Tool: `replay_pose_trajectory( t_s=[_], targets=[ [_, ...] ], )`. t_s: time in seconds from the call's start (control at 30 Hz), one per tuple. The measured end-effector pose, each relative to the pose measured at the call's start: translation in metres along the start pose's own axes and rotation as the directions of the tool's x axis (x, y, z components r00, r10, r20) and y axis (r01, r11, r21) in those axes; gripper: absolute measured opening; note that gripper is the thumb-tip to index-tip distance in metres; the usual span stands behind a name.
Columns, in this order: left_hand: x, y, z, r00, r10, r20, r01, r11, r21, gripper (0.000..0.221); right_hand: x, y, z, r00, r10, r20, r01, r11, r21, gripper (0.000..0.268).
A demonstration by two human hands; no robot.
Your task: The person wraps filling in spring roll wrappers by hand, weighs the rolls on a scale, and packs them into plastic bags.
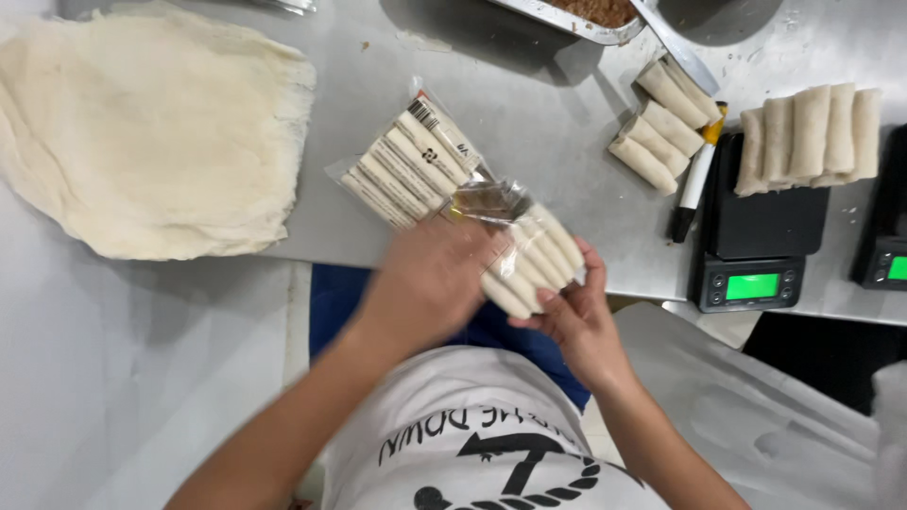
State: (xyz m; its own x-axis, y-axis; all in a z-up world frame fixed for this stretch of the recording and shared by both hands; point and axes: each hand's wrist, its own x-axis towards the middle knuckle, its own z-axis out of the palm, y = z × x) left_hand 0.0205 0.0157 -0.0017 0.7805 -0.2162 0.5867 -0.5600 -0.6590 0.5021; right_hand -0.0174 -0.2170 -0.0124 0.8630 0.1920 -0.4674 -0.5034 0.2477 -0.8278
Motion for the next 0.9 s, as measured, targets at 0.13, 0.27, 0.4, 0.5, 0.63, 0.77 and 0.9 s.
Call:
replay_pose_trajectory(
  t_s=[0.13, 0.27, 0.4, 0.5, 0.63, 0.77, 0.9],
  targets=[
    [0.017, -0.090, -0.021, 0.996, -0.091, -0.024, 0.094, 0.982, 0.167, 0.032, -0.017, 0.004, 0.008, 0.992, 0.122, -0.035, -0.123, 0.992, -0.033, 0.076],
    [0.022, -0.100, -0.026, 0.986, -0.149, 0.073, 0.144, 0.987, 0.072, 0.037, -0.004, 0.002, 0.015, 0.988, -0.008, -0.157, 0.011, 1.000, 0.019, 0.072],
    [0.029, -0.098, -0.032, 0.930, -0.281, 0.235, 0.278, 0.959, 0.049, 0.045, 0.004, -0.018, 0.034, 0.988, 0.121, -0.098, -0.125, 0.991, -0.036, 0.073],
    [0.030, -0.103, -0.035, 0.891, -0.350, 0.290, 0.352, 0.935, 0.045, 0.043, 0.016, -0.006, 0.029, 0.985, 0.140, -0.104, -0.144, 0.989, -0.037, 0.071],
    [0.026, -0.106, -0.031, 0.922, -0.313, 0.228, 0.318, 0.948, 0.013, 0.043, 0.020, -0.007, 0.036, 0.984, 0.094, -0.152, -0.094, 0.996, 0.007, 0.071],
    [0.029, -0.103, -0.031, 0.936, -0.295, 0.194, 0.297, 0.955, 0.018, 0.045, 0.028, -0.001, 0.045, 0.989, 0.059, -0.134, -0.061, 0.998, -0.005, 0.073],
    [0.036, -0.101, -0.026, 0.925, -0.331, 0.184, 0.341, 0.940, -0.019, 0.034, 0.032, 0.000, 0.078, 0.991, 0.003, -0.134, 0.004, 0.999, 0.053, 0.071]
  ],
)
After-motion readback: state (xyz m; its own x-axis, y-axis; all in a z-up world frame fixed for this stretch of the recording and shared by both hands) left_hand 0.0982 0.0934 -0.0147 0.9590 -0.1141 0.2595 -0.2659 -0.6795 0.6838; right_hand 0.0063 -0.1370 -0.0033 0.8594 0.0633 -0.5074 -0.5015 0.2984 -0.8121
